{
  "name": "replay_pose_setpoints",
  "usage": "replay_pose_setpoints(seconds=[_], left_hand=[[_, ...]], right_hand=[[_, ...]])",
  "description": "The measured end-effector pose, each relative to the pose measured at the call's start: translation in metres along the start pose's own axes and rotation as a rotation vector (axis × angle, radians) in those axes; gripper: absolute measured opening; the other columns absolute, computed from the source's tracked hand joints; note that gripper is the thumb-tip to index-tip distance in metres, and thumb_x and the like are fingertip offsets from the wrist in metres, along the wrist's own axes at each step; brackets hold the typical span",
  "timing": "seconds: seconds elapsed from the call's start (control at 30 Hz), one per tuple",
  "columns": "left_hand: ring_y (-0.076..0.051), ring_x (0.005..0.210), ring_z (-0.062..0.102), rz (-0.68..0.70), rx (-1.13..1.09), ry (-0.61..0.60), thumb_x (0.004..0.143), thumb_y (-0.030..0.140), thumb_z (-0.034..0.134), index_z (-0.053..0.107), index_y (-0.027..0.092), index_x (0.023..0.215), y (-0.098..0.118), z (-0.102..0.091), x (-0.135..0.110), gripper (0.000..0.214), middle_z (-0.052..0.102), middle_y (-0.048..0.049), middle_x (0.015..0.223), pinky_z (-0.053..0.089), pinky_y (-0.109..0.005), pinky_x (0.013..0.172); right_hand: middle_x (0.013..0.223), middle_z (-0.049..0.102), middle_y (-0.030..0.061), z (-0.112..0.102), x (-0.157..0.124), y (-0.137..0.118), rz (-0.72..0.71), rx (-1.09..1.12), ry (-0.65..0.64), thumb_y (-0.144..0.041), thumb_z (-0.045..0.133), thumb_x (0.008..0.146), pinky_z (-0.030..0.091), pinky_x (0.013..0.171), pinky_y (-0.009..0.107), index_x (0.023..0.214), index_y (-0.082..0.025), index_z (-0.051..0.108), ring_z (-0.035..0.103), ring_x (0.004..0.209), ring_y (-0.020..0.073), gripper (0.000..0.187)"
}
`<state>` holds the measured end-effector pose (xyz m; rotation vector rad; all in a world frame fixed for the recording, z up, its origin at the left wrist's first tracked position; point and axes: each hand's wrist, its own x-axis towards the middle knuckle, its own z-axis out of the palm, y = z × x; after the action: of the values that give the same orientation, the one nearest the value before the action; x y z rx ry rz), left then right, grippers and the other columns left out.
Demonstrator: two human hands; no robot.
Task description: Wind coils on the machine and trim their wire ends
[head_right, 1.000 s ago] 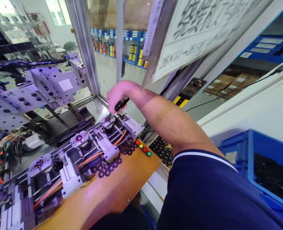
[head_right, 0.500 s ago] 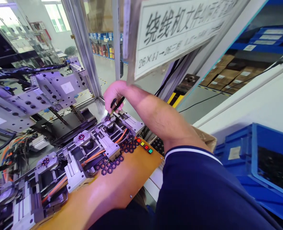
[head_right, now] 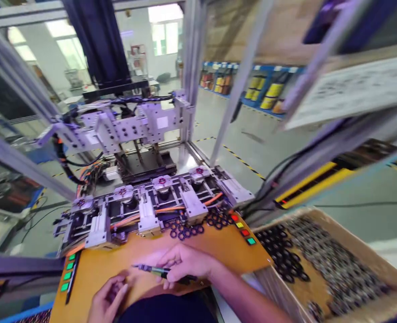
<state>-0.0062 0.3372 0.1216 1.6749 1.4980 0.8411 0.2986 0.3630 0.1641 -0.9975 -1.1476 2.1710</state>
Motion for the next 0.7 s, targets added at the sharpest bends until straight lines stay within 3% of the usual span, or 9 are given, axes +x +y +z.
replay_pose_setpoints(seconds=[0.07, 0.13, 0.3, 0.33, 0.4, 0.47, 0.53, 0.63, 0.7], left_hand=[[-0.017, 0.054, 0.067, 0.027, 0.042, 0.013, 0.078, 0.068, 0.062, 0.074, 0.016, 0.081, 0.004, -0.008, 0.003, 0.054, 0.07, -0.0041, 0.061, 0.056, -0.025, 0.052], [-0.017, 0.057, 0.067, 0.075, 0.121, 0.023, 0.084, 0.062, 0.059, 0.074, 0.017, 0.082, 0.013, -0.028, 0.013, 0.047, 0.071, -0.004, 0.064, 0.056, -0.025, 0.055], [-0.02, 0.066, 0.064, 0.232, 0.424, 0.091, 0.089, 0.05, 0.058, 0.074, 0.018, 0.082, 0.041, -0.114, 0.083, 0.036, 0.071, -0.0055, 0.072, 0.055, -0.035, 0.072], [-0.023, 0.075, 0.065, 0.265, 0.485, 0.106, 0.089, 0.049, 0.059, 0.074, 0.017, 0.086, 0.044, -0.128, 0.102, 0.036, 0.071, -0.0078, 0.077, 0.055, -0.042, 0.081], [-0.034, 0.111, 0.059, 0.331, 0.588, 0.105, 0.085, 0.048, 0.065, 0.073, 0.016, 0.104, 0.045, -0.149, 0.138, 0.038, 0.069, -0.0137, 0.108, 0.044, -0.055, 0.101], [-0.039, 0.134, 0.04, 0.376, 0.662, 0.081, 0.086, 0.045, 0.064, 0.068, 0.015, 0.117, 0.043, -0.159, 0.167, 0.043, 0.059, -0.0164, 0.128, 0.031, -0.063, 0.11], [-0.041, 0.141, 0.03, 0.394, 0.719, 0.037, 0.087, 0.042, 0.064, 0.069, 0.016, 0.115, 0.038, -0.163, 0.186, 0.038, 0.053, -0.0158, 0.135, 0.027, -0.064, 0.112], [-0.038, 0.142, 0.03, 0.393, 0.787, -0.045, 0.087, 0.035, 0.064, 0.072, 0.021, 0.105, 0.034, -0.164, 0.202, 0.024, 0.053, -0.0122, 0.138, 0.03, -0.061, 0.114], [-0.036, 0.142, 0.032, 0.387, 0.825, -0.1, 0.087, 0.033, 0.064, 0.072, 0.024, 0.106, 0.033, -0.166, 0.208, 0.022, 0.053, -0.0105, 0.14, 0.032, -0.059, 0.114]], right_hand=[[0.086, 0.075, 0.0089, 0.009, 0.022, 0.044, 0.022, -0.006, 0.08, -0.056, 0.077, 0.063, 0.057, 0.081, 0.037, 0.094, -0.016, 0.078, 0.073, 0.077, 0.024, 0.05], [0.087, 0.074, 0.0074, 0.013, 0.036, 0.066, 0.013, -0.064, 0.137, -0.057, 0.07, 0.07, 0.056, 0.082, 0.036, 0.091, -0.017, 0.076, 0.073, 0.081, 0.0237, 0.045], [0.073, 0.069, 0.0037, 0.014, 0.044, 0.071, -0.022, -0.291, 0.244, -0.051, 0.062, 0.078, 0.055, 0.071, 0.035, 0.076, -0.017, 0.07, 0.07, 0.074, 0.0242, 0.034], [0.073, 0.069, 0.0038, 0.013, 0.045, 0.07, -0.03, -0.349, 0.265, -0.049, 0.058, 0.081, 0.054, 0.07, 0.035, 0.073, -0.018, 0.068, 0.07, 0.074, 0.0237, 0.034], [0.074, 0.07, 0.0043, 0.012, 0.047, 0.069, -0.038, -0.484, 0.304, -0.046, 0.049, 0.088, 0.053, 0.067, 0.032, 0.069, -0.018, 0.064, 0.07, 0.073, 0.0226, 0.036], [0.07, 0.068, 0.0051, 0.011, 0.048, 0.07, -0.037, -0.657, 0.354, -0.044, 0.045, 0.091, 0.052, 0.065, 0.032, 0.065, -0.019, 0.061, 0.069, 0.07, 0.0232, 0.039], [0.07, 0.068, 0.0078, 0.013, 0.045, 0.069, -0.037, -0.857, 0.423, -0.041, 0.048, 0.091, 0.05, 0.07, 0.035, 0.064, -0.019, 0.062, 0.069, 0.075, 0.0263, 0.037], [0.084, 0.07, 0.0155, 0.02, 0.03, 0.057, -0.051, -1.116, 0.487, -0.036, 0.053, 0.09, 0.048, 0.08, 0.04, 0.076, -0.016, 0.068, 0.068, 0.087, 0.0313, 0.029], [0.091, 0.071, 0.0162, 0.025, 0.019, 0.033, -0.09, -1.219, 0.461, -0.036, 0.053, 0.092, 0.046, 0.082, 0.038, 0.085, -0.015, 0.07, 0.067, 0.088, 0.0294, 0.028]])
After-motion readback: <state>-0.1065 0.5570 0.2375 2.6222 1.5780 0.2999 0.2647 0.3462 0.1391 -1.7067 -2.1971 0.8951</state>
